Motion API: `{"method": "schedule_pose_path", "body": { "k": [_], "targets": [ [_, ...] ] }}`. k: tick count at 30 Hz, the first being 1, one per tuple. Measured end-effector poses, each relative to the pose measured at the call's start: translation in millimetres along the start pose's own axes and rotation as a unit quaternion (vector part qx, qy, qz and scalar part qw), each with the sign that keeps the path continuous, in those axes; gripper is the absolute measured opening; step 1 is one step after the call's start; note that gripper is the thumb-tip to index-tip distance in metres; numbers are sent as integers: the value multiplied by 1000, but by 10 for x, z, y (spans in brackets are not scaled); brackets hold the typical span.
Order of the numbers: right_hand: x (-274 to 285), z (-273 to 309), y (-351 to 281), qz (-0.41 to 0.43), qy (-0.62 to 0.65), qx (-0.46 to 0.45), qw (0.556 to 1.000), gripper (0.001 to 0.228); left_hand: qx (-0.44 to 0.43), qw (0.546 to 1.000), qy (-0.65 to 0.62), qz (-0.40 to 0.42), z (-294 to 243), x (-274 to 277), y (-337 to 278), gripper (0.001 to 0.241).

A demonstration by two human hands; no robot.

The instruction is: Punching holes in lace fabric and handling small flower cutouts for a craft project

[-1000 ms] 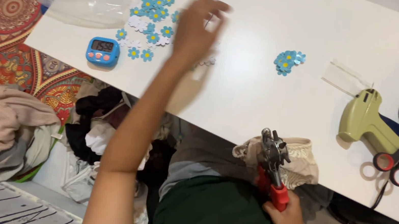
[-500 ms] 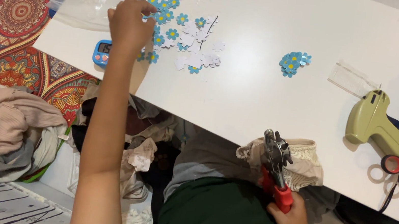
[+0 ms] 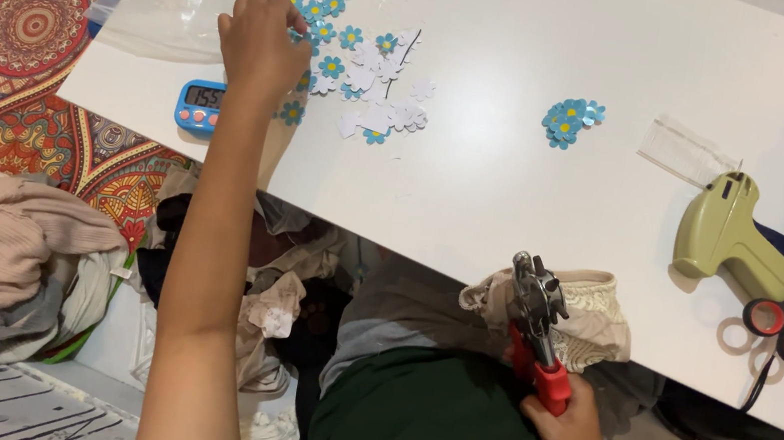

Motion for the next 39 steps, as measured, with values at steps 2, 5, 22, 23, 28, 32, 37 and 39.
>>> {"method": "schedule_pose_path", "body": {
  "k": [2, 5, 22, 23, 28, 32, 37, 39],
  "targets": [
    [9, -23, -1, -2, -1, 2, 1000, 21, -11, 999, -49, -17, -146, 187, -108, 14],
    [20, -127, 7, -9, 2, 14, 1000, 23, -25, 985, -167, -40, -684, 760, -514, 16],
    [113, -622, 43, -2, -34, -17, 999, 48, 75, 754, -641, 118, -2409, 485, -2202, 10],
    [82, -455, 37, 12, -1, -8, 1000, 36, 70, 756, -640, 117, -2410, 489, -2210, 10],
    [78, -340, 42, 22, 23, -17, 999, 26, 64, 761, -637, 108, -2426, 483, -2212, 11],
    [91, -360, 42, 18, 4, -29, 999, 30, 39, 785, -614, 70, -2443, 604, -2212, 12],
    [44, -84, 49, 30, 31, 9, 999, 29, 8, 808, -588, 44, -2465, 709, -2222, 13],
    [23, -31, 49, 43, 33, -1, 999, 25, 1, 809, -586, 43, -2468, 710, -2222, 12]
  ]
}}
Point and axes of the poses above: each hand's wrist, its own y-axis towards the middle knuckle, its own x-axis out of the back of the hand, z = x × y, the point moved 9 cm from there along y, towards the middle knuckle
